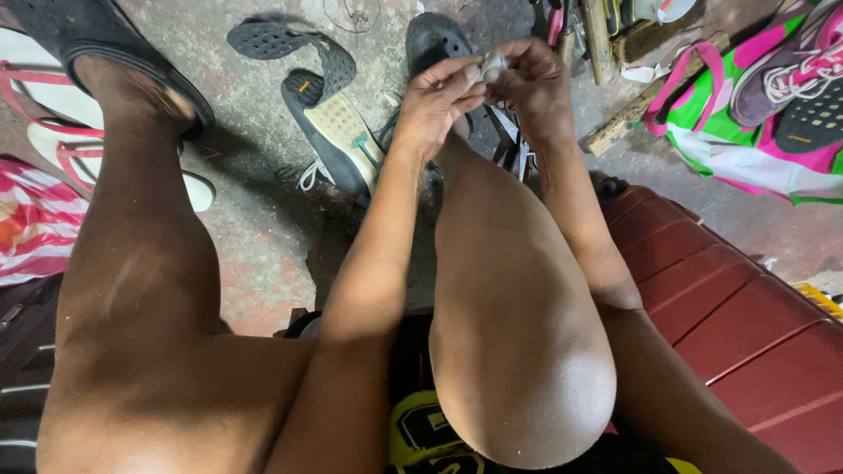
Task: The person sits on the floor and uses a metal tool to scrape and clean the sole of a light blue clog. They then pick up a black sneaker, inspect it, and return to scraping the clog sole repeatedly.
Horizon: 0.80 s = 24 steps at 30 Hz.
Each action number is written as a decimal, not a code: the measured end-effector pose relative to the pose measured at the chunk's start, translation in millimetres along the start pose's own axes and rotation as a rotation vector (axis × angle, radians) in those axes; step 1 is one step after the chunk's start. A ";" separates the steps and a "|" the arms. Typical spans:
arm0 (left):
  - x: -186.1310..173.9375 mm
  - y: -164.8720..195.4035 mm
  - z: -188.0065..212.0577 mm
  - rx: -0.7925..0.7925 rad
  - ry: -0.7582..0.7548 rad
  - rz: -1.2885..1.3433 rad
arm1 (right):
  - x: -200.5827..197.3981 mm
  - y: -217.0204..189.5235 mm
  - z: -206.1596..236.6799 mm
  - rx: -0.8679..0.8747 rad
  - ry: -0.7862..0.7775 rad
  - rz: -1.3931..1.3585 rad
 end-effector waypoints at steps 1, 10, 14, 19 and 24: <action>1.8 0.0 0.3 0.003 -0.038 0.038 | -0.5 7.7 -2.9 0.062 0.025 -0.132; -7.9 30.5 4.8 0.492 0.200 -0.805 | 6.8 38.7 5.0 0.180 0.132 -0.075; 5.8 46.8 21.2 0.870 0.180 -0.996 | 13.2 31.8 15.9 0.249 0.037 -0.008; 2.8 35.0 14.0 0.769 0.260 -1.181 | 6.8 40.4 13.8 0.306 0.120 -0.182; 11.6 34.7 17.5 0.851 0.184 -1.104 | -2.2 57.9 2.0 0.268 0.188 -0.339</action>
Point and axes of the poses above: each hand's wrist, its own z-axis away from the middle knuckle, its own x-axis out of the palm, y = z × x, the point moved 8 cm from there along -z, towards the middle knuckle, and after that the axes turned 14 degrees about y, right-handed, at the moved point
